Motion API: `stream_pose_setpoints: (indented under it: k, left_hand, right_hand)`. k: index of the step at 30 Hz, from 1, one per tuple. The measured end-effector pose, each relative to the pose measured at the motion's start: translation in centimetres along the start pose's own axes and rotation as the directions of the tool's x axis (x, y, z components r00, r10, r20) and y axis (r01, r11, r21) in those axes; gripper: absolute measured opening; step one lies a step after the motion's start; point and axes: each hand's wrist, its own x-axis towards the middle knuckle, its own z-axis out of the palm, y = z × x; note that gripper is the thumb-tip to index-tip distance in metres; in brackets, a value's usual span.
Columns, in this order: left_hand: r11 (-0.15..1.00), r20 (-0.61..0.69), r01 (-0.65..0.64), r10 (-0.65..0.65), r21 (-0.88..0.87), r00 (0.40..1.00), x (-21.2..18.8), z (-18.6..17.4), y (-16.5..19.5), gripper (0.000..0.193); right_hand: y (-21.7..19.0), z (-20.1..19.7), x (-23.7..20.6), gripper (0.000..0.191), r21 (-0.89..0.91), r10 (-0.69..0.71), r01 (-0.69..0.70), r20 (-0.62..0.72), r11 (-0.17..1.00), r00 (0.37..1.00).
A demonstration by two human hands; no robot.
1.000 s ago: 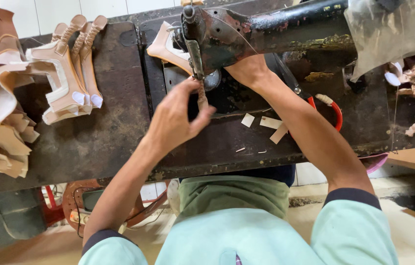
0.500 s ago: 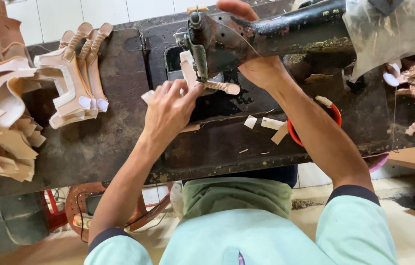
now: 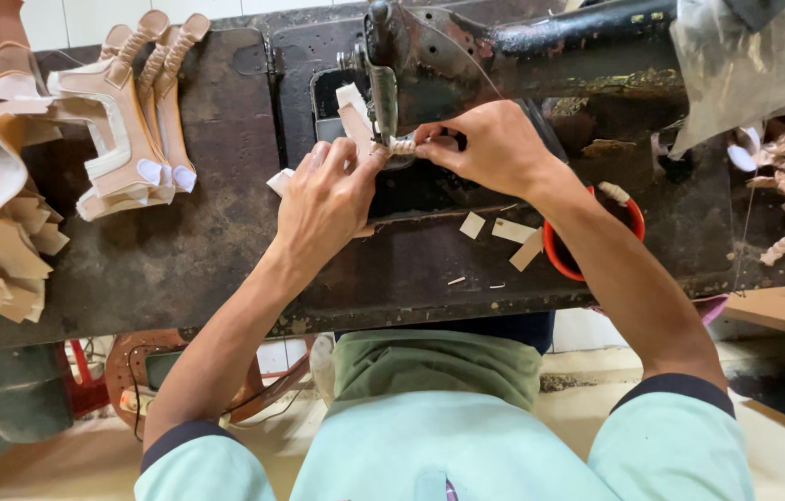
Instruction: The person sews beige shoe parts using a sewing machine, attaching elastic strips to the edges. They repeatedly pick up parts, align them under the needle, sew, and trim excess thread with scissors. Finished pieces are placed on the table.
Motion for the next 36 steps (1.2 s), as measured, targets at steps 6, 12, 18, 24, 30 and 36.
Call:
stream_pose_setpoints:
  k: [6,12,18,24,30,36]
  left_hand:
    - [0.999,0.042,0.012,-0.013,0.041,0.999,-0.1,0.3,0.5,0.050]
    - [0.999,0.042,0.010,-0.008,-0.036,0.999,0.0,0.7,0.0,0.040]
    - [0.957,-0.108,-0.101,0.074,-0.271,0.991,2.1,1.2,-3.3,0.026]
    - [0.843,0.099,0.065,-0.014,-0.534,0.995,1.6,0.8,-4.7,0.026]
    - [0.826,0.098,0.079,-0.029,-0.558,0.995,2.1,0.4,-4.2,0.027]
    - [0.850,-0.025,-0.054,0.048,-0.523,0.999,2.3,0.4,-3.8,0.029]
  right_hand:
    - [0.1,0.4,0.1,0.019,0.025,-0.027,0.030,-0.086,0.999,0.996]
    - [0.0,0.4,0.2,0.018,0.069,-0.007,0.012,-0.077,0.998,0.997]
    - [0.1,0.4,0.1,0.019,0.082,-0.004,0.011,-0.091,0.997,0.996]
    - [0.5,0.8,0.0,0.019,0.078,-0.022,0.029,-0.089,0.996,0.996]
    - [1.0,1.1,-0.2,0.019,0.059,-0.023,0.029,-0.108,0.998,0.994]
    - [1.6,1.6,-0.2,0.019,0.060,0.003,0.003,-0.099,0.998,0.995]
